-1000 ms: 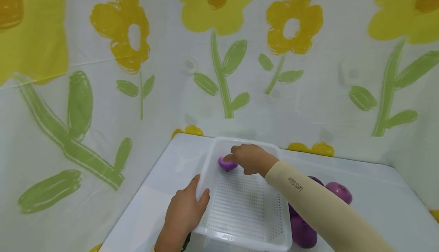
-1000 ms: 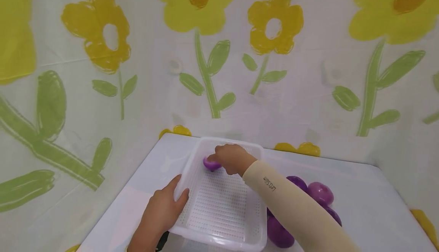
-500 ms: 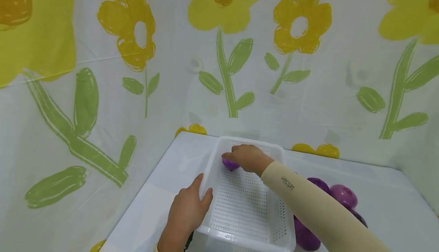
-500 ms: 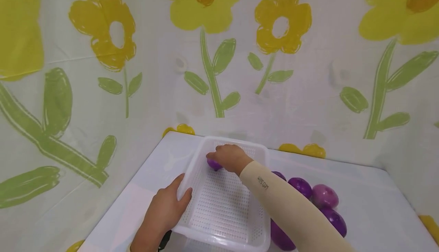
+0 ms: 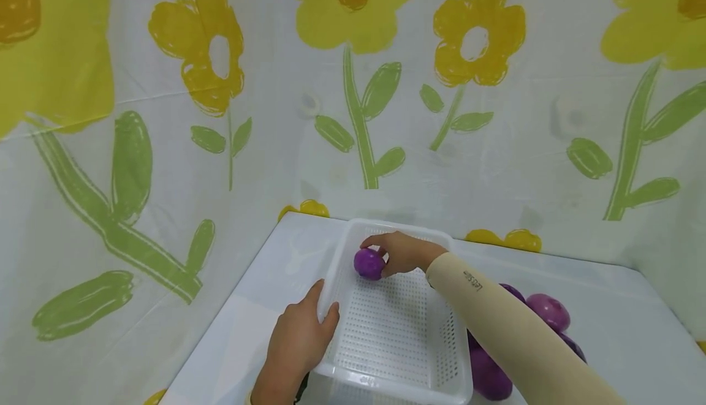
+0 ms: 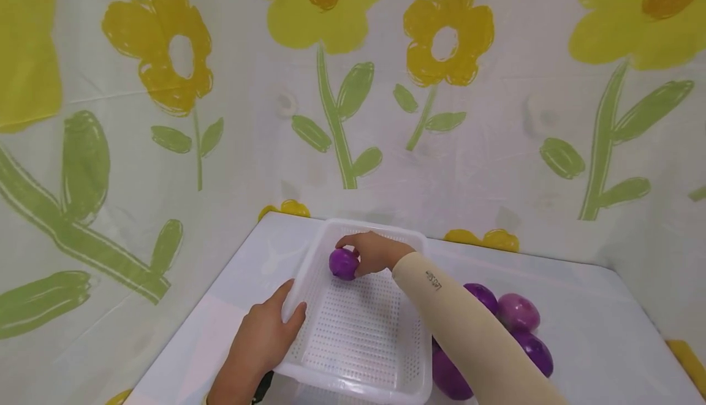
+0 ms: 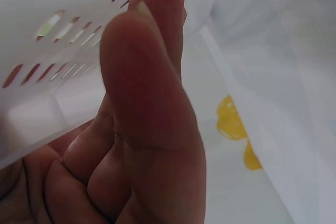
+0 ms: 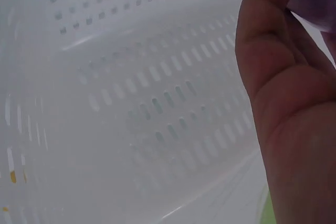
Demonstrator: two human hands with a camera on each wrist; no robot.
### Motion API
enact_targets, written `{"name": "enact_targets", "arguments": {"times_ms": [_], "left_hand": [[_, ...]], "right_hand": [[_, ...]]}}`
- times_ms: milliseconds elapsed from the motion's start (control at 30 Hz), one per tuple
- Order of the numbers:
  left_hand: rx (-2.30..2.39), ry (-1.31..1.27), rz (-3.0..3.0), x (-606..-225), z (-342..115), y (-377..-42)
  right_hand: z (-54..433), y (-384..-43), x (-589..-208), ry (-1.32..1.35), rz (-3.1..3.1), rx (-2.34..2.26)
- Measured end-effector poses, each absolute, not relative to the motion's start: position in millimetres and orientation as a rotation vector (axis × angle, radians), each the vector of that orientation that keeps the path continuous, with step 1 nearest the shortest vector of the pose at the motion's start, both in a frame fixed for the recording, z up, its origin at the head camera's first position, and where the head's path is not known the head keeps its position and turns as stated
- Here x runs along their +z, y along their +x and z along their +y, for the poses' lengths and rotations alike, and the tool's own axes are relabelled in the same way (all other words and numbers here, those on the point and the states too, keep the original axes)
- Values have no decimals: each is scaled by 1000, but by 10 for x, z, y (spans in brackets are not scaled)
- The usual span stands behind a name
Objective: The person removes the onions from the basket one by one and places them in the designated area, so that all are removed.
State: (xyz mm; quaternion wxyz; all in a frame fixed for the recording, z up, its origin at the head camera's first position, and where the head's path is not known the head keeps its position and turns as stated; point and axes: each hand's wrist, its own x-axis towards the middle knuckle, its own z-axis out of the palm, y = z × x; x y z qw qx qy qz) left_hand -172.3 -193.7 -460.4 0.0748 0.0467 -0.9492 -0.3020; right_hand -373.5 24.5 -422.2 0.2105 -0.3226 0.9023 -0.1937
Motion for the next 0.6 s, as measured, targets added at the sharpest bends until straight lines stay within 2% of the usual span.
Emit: {"name": "enact_targets", "arguments": {"times_ms": [367,600], "left_hand": [[-922,143,-2852,-4610,-1928,-1712],[-924,145,-2854,-4607,-1939,-1718]], "right_hand": [[232,-3656,-4254,-706,2289,-722],[228,-3651,-4314,-691,2223,-777]]}}
